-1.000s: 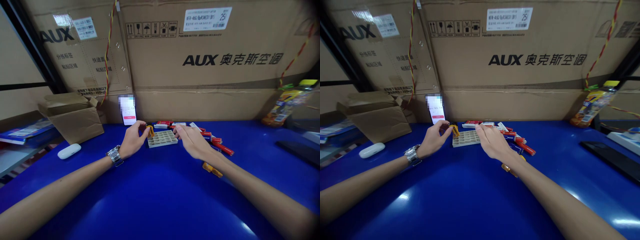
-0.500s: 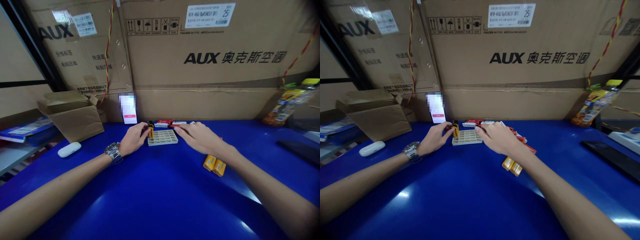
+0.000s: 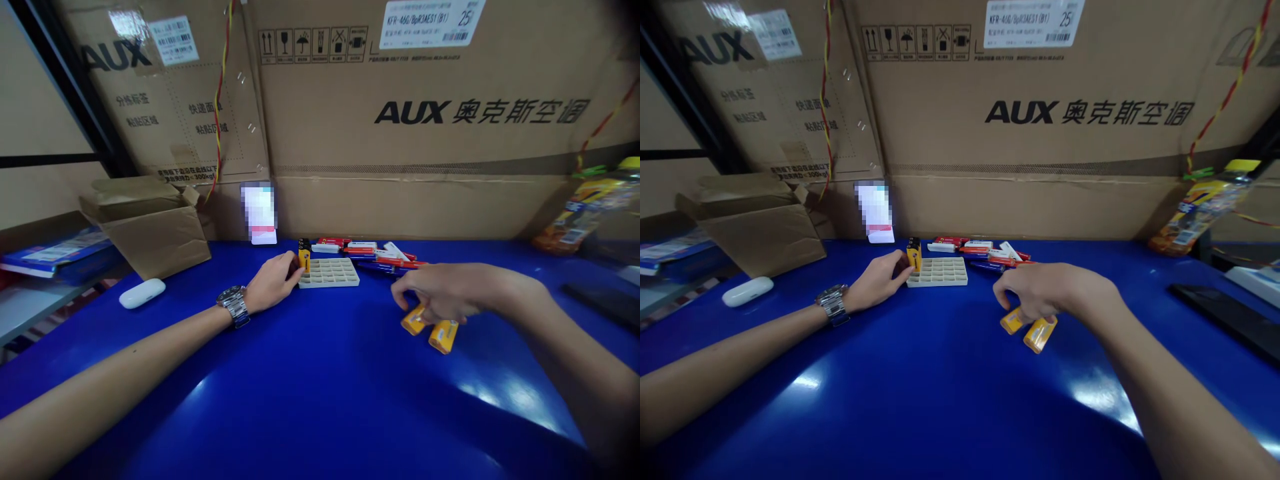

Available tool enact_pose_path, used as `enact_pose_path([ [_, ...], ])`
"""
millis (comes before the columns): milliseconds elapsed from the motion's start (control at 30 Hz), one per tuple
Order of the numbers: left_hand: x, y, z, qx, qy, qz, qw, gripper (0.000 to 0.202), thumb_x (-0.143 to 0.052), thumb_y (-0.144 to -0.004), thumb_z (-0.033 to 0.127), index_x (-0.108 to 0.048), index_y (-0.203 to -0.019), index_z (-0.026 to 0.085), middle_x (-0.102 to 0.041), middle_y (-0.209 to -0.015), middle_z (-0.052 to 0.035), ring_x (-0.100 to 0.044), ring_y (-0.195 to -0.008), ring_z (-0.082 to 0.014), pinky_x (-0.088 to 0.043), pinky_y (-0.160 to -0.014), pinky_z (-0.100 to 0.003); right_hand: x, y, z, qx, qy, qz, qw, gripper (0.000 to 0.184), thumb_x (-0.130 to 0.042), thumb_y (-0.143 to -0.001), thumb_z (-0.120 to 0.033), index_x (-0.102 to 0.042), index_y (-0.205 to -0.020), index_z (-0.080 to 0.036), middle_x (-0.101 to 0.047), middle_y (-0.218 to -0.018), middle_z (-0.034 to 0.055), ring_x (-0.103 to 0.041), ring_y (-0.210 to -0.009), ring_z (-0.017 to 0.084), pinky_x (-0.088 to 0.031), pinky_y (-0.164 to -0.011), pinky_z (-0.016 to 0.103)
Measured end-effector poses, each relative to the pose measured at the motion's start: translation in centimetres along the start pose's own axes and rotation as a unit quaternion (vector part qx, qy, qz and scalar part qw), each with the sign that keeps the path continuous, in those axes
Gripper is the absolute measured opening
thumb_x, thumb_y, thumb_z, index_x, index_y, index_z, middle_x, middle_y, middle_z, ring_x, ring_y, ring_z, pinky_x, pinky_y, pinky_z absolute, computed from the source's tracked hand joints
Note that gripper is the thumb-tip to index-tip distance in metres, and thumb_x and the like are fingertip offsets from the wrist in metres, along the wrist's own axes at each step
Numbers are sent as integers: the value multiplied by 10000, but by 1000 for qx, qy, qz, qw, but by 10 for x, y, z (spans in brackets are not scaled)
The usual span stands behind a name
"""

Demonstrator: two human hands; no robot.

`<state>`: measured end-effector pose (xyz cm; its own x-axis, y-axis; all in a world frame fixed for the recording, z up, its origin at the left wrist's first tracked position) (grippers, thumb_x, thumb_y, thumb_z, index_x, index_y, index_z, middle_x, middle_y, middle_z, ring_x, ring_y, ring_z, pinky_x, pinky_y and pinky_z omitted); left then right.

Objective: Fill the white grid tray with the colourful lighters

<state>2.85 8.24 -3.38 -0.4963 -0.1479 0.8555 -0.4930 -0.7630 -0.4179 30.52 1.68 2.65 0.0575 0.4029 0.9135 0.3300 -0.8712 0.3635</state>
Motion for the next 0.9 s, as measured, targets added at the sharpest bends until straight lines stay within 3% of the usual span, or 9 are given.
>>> enact_pose_path([
  [167,0,0,0,-10,1,5,1000,108,-464,-895,275,-471,-829,190,-621,-800,-56,-580,-692,-191,-411,-598,-302,-3,-19,-7,87,56,143,984,96,-556,-712,-156,-609,-721,-236,-576,-627,11,-478,-530,144,-282,-486,270],
  [333,-1,1,0,-13,-3,13,1000,124,-459,-896,284,-472,-820,187,-618,-794,-60,-569,-675,-186,-405,-591,-305,2,-19,-10,72,74,235,966,107,-575,-782,-316,-606,-798,-216,-570,-674,36,-468,-555,152,-285,-515,286],
  [433,-1,1,-1,-19,-1,11,1000,107,-454,-895,271,-472,-833,186,-617,-800,-61,-566,-681,-185,-409,-598,-307,3,-14,-9,5,93,188,978,221,-647,-709,-403,-568,-642,-208,-552,-639,46,-458,-538,162,-288,-494,295],
  [500,-2,1,-1,-18,-2,9,1000,101,-451,-897,266,-466,-835,187,-614,-803,-61,-567,-691,-187,-408,-604,-308,0,-11,-9,-38,96,111,988,249,-666,-673,-358,-509,-550,-209,-535,-606,41,-433,-495,150,-290,-476,298],
  [567,-2,1,-2,-16,-3,5,1000,106,-448,-901,270,-461,-835,188,-611,-805,-60,-567,-694,-189,-405,-606,-309,-3,-10,-11,-53,92,74,992,209,-663,-640,-264,-488,-540,-209,-532,-606,32,-420,-472,136,-291,-466,294],
  [733,-3,1,-2,-13,-5,-1,1000,111,-443,-906,272,-456,-834,189,-607,-809,-62,-559,-700,-193,-396,-613,-316,-3,-16,-16,20,93,117,989,112,-618,-668,-232,-517,-628,-205,-556,-675,34,-448,-526,143,-301,-483,287],
  [900,-2,1,-1,-17,-6,-1,1000,112,-439,-907,271,-456,-835,187,-602,-803,-62,-558,-701,-197,-398,-611,-318,4,-22,-15,96,51,215,971,119,-566,-789,-303,-567,-749,-190,-586,-684,37,-480,-566,144,-326,-526,285],
])
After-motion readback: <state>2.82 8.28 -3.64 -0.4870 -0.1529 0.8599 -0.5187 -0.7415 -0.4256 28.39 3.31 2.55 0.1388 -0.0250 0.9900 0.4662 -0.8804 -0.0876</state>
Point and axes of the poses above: each hand's wrist, its own y-axis away from the middle knuckle, its own x-axis out of the back of the hand, z = x × y, the point moved 2 cm from there along -y, towards the middle knuckle
